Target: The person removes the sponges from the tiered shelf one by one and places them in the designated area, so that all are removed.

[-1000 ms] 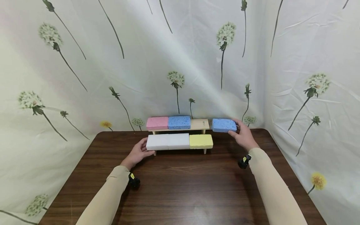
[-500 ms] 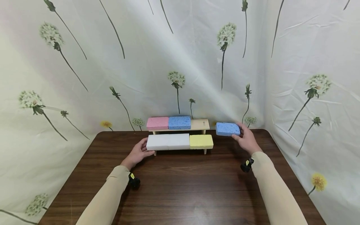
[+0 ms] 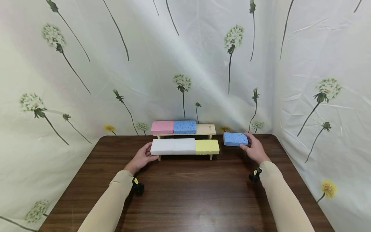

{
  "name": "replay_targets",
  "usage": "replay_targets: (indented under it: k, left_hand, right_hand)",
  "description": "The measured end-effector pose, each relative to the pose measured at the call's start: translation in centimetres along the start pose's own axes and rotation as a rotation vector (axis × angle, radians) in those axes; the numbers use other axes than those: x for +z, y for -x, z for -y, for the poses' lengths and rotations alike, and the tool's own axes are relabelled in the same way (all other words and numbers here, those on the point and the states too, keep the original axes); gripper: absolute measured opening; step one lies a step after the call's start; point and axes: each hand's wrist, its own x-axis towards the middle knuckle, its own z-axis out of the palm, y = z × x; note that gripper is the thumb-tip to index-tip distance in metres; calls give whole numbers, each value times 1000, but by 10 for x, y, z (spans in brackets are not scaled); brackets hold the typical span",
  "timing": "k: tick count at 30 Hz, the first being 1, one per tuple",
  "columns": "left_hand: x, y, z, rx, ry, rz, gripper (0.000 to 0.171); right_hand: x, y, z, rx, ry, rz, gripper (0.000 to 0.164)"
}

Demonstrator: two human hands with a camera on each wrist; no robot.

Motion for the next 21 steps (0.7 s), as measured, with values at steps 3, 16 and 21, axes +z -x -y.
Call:
replay_targets:
  k: [3,16,21]
  left_hand:
    - [0,0,0,0,2,-2,77]
    - [0,0,-3,17,-30,9,78]
    - [0,0,-3,26,-25,11,77]
  right_hand:
    - [5,1,-5,-7,-3,-5,67]
    - [24,0,-19,-42,26,-24,62]
    - [27,2,-22,-21,60,-16,63]
